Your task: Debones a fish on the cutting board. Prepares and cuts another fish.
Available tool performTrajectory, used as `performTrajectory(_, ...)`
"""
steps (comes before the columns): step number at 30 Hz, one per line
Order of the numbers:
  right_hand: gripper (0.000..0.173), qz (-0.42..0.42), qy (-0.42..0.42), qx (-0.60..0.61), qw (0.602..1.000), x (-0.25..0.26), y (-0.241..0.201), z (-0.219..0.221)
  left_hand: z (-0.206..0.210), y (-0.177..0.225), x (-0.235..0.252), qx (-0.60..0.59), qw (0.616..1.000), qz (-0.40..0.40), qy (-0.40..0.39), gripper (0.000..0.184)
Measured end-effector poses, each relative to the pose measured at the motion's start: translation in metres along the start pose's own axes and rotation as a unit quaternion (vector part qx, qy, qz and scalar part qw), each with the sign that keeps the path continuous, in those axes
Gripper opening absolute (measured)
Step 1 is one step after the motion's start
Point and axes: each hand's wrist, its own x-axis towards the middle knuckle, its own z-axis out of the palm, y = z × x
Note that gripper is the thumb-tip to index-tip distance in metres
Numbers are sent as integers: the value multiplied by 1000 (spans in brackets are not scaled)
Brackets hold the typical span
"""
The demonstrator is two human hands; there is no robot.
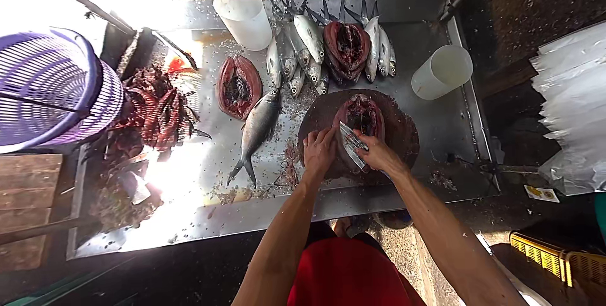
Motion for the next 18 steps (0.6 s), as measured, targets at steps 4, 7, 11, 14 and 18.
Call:
performTrajectory(4,63,-29,-11,-37,999,-8,11,10,0,1,0,-9,1000,-3,-1,38)
performTrajectory(7,63,-10,-22,-92,995,-21,11,18,0,1,0,-5,1000,-5,-2,39)
performTrajectory(11,64,21,-36,-175,984,-49,3,26,3,-1,0,9,1000,0,-9,41)
performTrajectory(14,70,26,-56,-209,976,-73,-1,28,3,-2,2,5,1000,-2,-7,40)
performTrajectory(18,68,26,-46,-264,963,-110,-27,36,-12,3,-5,-60,996,60,4,37)
